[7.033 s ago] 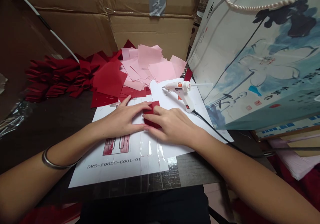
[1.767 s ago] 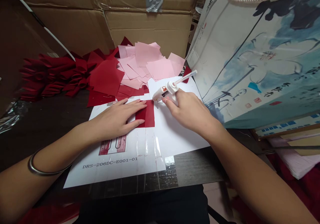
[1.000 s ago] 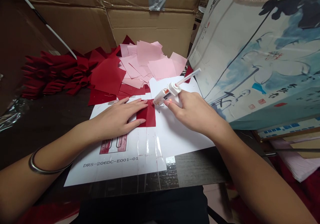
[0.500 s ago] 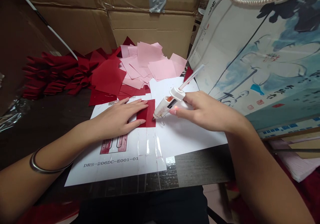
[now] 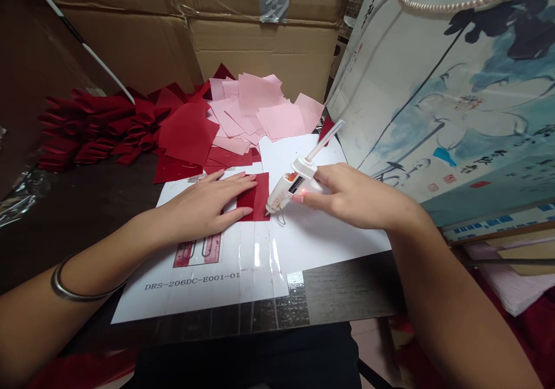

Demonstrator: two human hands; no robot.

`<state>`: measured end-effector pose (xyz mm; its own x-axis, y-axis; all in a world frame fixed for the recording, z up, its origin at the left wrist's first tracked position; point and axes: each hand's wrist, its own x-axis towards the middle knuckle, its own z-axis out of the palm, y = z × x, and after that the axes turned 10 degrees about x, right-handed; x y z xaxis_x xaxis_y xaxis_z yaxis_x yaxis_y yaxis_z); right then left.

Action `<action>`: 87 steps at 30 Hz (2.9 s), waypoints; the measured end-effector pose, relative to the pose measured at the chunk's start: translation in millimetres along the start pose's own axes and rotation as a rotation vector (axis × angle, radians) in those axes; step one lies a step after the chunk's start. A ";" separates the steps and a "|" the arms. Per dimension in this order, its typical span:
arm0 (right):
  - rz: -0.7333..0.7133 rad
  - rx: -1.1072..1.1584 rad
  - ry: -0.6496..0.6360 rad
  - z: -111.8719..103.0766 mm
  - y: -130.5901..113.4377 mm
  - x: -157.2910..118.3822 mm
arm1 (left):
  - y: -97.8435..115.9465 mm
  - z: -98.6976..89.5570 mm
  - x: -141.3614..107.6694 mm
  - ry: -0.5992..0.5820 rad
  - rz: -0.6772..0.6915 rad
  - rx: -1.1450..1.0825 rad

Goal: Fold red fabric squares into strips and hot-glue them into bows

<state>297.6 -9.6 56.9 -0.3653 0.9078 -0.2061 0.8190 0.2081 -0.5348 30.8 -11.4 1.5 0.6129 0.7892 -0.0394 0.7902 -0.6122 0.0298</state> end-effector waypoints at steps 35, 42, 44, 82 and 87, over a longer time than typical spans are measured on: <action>-0.138 -0.003 0.135 7.8 4.7 7.2 | -0.2 1.7 0.4 0.009 0.016 -0.005; -0.263 -0.015 0.148 11.7 5.1 11.0 | 3.1 -1.6 -0.7 -0.020 -0.071 -0.017; -0.247 -0.045 0.127 10.5 6.0 10.5 | 3.4 -1.7 -0.9 -0.016 -0.066 -0.005; 0.025 0.288 0.190 31.7 -13.8 9.0 | 1.5 1.1 -0.4 0.083 0.021 -0.006; 0.135 0.704 -0.032 52.8 -3.8 34.8 | 1.5 1.1 -0.6 0.099 0.018 0.004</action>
<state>258.4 1.9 8.5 -0.3020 0.8958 -0.3259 0.3817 -0.1997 -0.9025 31.6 -12.8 0.5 0.6241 0.7790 0.0603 0.7792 -0.6262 0.0254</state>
